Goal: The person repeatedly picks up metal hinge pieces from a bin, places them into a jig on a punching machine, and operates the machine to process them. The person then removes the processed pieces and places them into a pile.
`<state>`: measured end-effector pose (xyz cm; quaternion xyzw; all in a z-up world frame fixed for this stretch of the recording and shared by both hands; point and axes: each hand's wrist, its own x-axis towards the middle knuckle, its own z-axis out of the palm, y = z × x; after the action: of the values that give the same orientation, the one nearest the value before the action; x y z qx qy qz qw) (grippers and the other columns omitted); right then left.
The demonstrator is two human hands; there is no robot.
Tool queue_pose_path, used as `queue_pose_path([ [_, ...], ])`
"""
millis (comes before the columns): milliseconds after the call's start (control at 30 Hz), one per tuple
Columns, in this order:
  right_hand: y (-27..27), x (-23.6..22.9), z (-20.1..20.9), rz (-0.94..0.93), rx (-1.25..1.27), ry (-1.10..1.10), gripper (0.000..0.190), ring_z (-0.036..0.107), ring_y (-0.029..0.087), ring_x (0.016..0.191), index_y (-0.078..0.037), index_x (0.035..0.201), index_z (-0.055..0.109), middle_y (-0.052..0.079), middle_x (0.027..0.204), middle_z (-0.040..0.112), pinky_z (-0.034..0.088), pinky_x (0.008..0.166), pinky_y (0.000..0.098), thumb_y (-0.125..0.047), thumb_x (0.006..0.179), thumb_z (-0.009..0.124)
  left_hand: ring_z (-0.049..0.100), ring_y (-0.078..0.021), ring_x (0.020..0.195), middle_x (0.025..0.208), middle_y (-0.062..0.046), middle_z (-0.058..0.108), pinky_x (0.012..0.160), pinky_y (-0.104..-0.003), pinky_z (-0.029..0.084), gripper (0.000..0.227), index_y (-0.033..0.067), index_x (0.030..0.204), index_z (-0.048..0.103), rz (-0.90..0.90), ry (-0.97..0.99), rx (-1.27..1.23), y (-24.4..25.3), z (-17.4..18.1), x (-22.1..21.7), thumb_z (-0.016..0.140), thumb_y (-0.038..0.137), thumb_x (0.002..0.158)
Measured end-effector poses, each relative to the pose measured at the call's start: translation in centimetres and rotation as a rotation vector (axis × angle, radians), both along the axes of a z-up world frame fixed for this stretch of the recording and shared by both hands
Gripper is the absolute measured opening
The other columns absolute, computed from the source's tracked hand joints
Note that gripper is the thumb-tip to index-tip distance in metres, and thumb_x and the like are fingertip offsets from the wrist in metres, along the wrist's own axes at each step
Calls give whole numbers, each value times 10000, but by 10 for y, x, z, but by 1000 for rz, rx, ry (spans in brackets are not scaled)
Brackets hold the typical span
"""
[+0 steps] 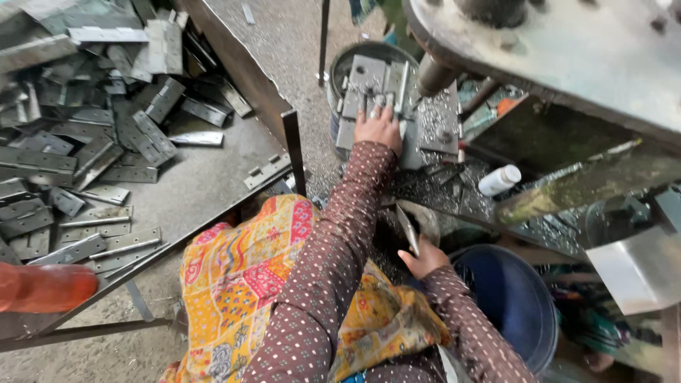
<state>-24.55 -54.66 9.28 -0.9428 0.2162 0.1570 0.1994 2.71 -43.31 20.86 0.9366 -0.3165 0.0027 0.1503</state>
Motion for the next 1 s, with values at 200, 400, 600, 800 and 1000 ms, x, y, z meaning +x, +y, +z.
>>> queue_pose_path([
  [200,12,14,102,-20,-123,-599,534,672,351,996,-47,1204,593,167,1145,671,545,822,463,-487,912,675,349,-278,1457,1529,-122,438,1258,-577,95,410,157,1384,571,-75,-56,102,19,4,-61,467,193,989],
  [400,20,15,117,-119,72,-807,508,605,266,1075,-11,1264,559,172,1335,461,584,878,360,-405,962,668,484,-330,1318,1374,-202,577,1190,-601,205,482,31,1259,604,-43,-455,-217,63,-3,-147,548,393,947],
  [600,19,8,116,-196,102,-924,539,585,266,1144,-4,1308,530,186,1365,435,569,949,374,-429,997,641,711,-197,963,1211,-91,652,1270,-616,328,123,62,1098,598,-192,-394,-577,67,21,-124,554,156,1032],
  [800,20,7,114,-170,85,-928,520,591,248,1143,-8,1270,528,163,1345,464,587,914,357,-429,979,618,702,-173,751,1138,-97,680,921,-572,519,77,117,1011,607,3,-825,-537,15,30,-91,610,185,975],
  [1000,18,8,115,-119,69,-902,411,592,265,1139,-8,1257,548,168,1334,453,570,943,371,-322,1010,644,651,-260,1128,1455,-181,572,958,-425,529,422,67,1404,561,20,-230,-21,12,-14,-65,555,170,994],
])
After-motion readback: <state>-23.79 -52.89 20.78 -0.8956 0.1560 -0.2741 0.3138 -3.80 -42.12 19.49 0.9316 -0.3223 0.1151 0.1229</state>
